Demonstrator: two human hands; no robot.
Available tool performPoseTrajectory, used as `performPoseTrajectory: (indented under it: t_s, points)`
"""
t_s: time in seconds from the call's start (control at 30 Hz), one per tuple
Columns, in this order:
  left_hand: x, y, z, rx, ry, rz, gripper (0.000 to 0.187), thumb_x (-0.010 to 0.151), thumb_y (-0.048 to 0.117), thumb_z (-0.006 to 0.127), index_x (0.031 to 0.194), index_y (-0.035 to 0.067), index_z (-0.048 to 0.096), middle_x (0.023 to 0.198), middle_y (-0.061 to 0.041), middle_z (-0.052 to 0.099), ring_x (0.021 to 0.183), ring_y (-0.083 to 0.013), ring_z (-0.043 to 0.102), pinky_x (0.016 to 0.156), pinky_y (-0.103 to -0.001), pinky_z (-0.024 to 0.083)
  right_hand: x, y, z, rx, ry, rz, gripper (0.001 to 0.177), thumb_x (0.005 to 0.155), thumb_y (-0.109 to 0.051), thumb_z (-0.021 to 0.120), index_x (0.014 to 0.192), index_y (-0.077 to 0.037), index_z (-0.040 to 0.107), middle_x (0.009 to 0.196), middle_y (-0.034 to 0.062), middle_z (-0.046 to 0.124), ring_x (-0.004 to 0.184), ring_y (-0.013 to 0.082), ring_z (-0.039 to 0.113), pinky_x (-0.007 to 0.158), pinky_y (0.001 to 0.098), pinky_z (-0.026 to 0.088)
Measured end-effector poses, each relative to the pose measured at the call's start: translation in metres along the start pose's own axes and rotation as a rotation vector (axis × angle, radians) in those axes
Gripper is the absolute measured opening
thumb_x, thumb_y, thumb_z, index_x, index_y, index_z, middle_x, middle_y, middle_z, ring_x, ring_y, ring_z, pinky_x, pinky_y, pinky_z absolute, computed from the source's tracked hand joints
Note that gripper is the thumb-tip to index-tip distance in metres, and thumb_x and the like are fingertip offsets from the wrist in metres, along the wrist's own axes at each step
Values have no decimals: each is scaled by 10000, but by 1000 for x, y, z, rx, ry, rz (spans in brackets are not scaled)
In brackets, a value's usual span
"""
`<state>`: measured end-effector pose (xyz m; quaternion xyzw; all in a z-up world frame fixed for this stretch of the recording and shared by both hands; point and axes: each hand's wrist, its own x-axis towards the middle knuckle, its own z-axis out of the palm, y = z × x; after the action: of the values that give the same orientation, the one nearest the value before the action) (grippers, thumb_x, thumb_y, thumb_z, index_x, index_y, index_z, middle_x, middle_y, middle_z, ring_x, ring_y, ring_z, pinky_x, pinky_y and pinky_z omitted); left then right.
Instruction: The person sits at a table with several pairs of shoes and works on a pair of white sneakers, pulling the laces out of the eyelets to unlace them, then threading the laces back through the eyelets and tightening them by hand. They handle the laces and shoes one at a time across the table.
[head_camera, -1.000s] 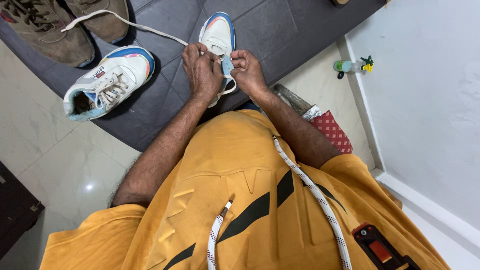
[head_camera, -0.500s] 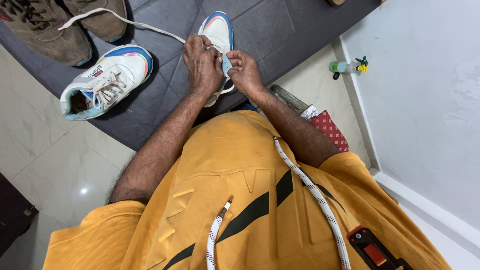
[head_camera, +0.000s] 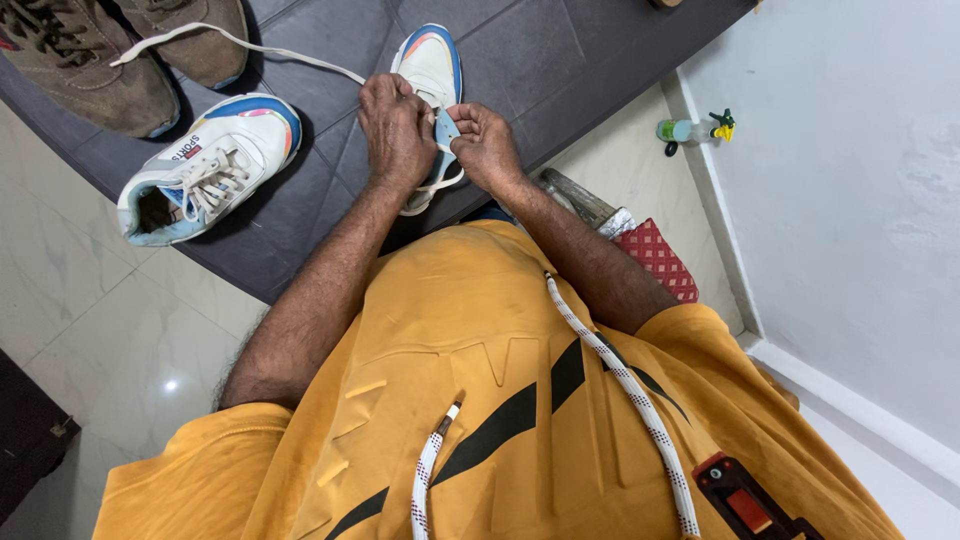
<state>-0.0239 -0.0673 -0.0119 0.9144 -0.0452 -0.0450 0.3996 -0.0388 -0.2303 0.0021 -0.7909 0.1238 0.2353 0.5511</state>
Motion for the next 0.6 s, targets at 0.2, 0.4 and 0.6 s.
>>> performPoseTrajectory:
  t_s: [0.2, 0.4, 0.6]
  points:
    - [1, -1, 1, -8, 23, 9, 85, 849, 66, 837, 877, 26, 767, 1208, -121, 484, 1288, -308, 388, 1097, -544, 330, -1, -5, 0, 26, -11, 7, 405, 857, 88, 558, 1250, 13, 622, 1055, 104, 708, 972, 115, 718, 875, 258, 629]
    - [0, -3, 5, -40, 45, 23, 92, 860, 74, 838, 902, 20, 778, 1216, -120, 483, 1292, -309, 386, 1078, -545, 337, 0, -3, 0, 146, -42, 45, 410, 877, 75, 541, 1278, 31, 621, 1059, 106, 709, 970, 119, 711, 877, 267, 629]
    - [2, -2, 6, -27, 37, 35, 84, 843, 79, 845, 881, 33, 786, 1231, -120, 479, 1300, -314, 374, 1080, -557, 328, 4, 12, -10, 344, -77, 105, 376, 946, -1, 484, 1303, 22, 602, 1089, 95, 702, 1005, 102, 708, 900, 229, 628]
